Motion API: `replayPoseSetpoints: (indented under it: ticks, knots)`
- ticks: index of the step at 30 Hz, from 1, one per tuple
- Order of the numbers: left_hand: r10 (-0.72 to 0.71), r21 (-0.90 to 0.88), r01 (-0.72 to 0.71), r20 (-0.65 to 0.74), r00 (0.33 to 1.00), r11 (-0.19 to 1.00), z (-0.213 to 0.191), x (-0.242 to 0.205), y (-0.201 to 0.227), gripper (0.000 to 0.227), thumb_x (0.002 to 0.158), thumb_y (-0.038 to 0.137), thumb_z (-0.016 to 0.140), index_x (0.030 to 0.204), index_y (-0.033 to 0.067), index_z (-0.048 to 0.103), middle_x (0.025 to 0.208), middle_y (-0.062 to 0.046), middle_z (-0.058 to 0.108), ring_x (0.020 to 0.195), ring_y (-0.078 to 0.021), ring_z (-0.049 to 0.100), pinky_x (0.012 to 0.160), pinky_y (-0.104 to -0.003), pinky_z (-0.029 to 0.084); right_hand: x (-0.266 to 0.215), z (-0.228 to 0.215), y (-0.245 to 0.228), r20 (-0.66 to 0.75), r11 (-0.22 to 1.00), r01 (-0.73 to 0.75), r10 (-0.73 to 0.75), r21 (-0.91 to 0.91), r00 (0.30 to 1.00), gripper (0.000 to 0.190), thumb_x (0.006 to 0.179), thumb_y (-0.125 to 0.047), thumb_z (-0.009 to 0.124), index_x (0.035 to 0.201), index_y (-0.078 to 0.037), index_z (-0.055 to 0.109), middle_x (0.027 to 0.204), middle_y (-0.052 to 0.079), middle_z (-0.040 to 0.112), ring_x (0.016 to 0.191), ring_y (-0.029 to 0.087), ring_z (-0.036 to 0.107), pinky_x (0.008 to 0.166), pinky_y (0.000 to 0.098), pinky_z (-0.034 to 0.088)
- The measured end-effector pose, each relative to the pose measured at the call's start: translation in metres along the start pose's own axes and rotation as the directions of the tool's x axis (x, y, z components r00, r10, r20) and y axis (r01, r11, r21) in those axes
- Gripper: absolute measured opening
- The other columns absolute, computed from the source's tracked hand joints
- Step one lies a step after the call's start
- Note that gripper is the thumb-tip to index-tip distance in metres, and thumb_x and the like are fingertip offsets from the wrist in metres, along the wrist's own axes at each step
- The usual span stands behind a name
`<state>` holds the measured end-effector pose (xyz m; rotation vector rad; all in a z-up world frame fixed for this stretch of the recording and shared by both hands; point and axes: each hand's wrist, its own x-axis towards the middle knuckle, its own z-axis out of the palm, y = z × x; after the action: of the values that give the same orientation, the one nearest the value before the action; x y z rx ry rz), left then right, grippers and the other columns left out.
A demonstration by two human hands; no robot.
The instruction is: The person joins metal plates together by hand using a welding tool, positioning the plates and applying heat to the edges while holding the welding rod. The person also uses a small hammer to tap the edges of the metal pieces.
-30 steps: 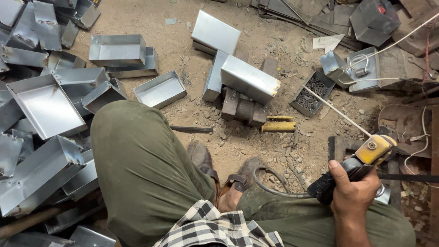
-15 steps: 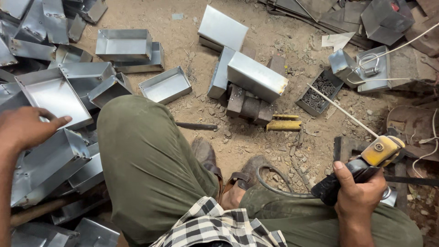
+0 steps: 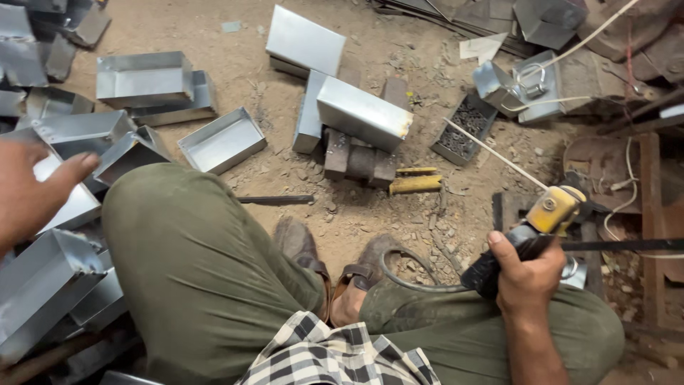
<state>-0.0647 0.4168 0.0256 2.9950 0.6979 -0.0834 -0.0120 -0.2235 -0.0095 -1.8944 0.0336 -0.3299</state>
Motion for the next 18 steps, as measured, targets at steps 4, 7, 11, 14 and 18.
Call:
replayPoseSetpoints:
  ticks: [4,7,11,14,18]
  knots:
    - [0.167,0.024,-0.171,0.132,0.977,0.985,-0.077,-0.001,0.158,0.062,0.09,0.06,0.068,0.139,0.0206,0.068,0.094,-0.012,0.077,0.092,-0.0307,0.073,0.078,-0.046,0.057,0.001,0.007,-0.002,-0.028,0.998,-0.064,0.065,0.024,0.998,0.036,0.082,-0.019,0.084,0.106,-0.007,0.059,0.089,-0.002,0.061,0.076,0.01,0.058,0.074,0.0256,0.049]
    - [0.433,-0.013,-0.446,0.268,0.861,0.895,-0.076,0.013,0.253,0.073,0.085,0.067,0.07,0.137,0.0154,0.063,0.123,-0.013,0.07,0.109,-0.0308,0.067,0.087,-0.051,0.054,0.0,0.009,-0.004,-0.036,0.996,-0.07,0.068,-0.062,0.997,0.034,0.082,-0.02,0.085,0.099,-0.007,0.06,0.083,-0.002,0.061,0.072,0.01,0.055,0.07,0.0261,0.048]
    - [0.654,0.001,-0.692,0.325,0.683,0.722,-0.029,0.059,0.346,0.074,0.079,0.054,0.081,0.137,0.0123,0.061,0.134,-0.011,0.064,0.123,-0.0278,0.063,0.099,-0.044,0.053,0.001,0.008,-0.006,-0.049,0.981,-0.044,0.036,-0.188,0.998,0.036,0.08,-0.025,0.086,0.096,-0.006,0.061,0.079,-0.002,0.061,0.069,0.01,0.055,0.068,0.0271,0.048]
    - [0.79,0.049,-0.793,0.074,0.609,0.607,0.026,0.089,0.369,0.096,0.068,0.042,0.087,0.149,0.0115,0.046,0.142,-0.012,0.055,0.133,-0.0284,0.05,0.103,-0.048,0.042,0.003,0.006,-0.005,-0.068,0.974,-0.055,0.04,-0.222,0.997,0.037,0.079,-0.027,0.086,0.096,-0.006,0.062,0.08,-0.002,0.063,0.07,0.01,0.057,0.069,0.0274,0.05]
    - [0.821,-0.012,-0.822,0.053,0.568,0.57,0.086,0.114,0.373,0.094,0.074,0.044,0.086,0.151,0.0117,0.042,0.149,-0.015,0.048,0.139,-0.0329,0.042,0.116,-0.05,0.027,0.008,0.005,-0.001,-0.085,0.978,-0.044,0.027,-0.206,0.996,0.037,0.08,-0.027,0.086,0.098,-0.006,0.062,0.081,-0.002,0.061,0.072,0.01,0.056,0.07,0.0274,0.049]
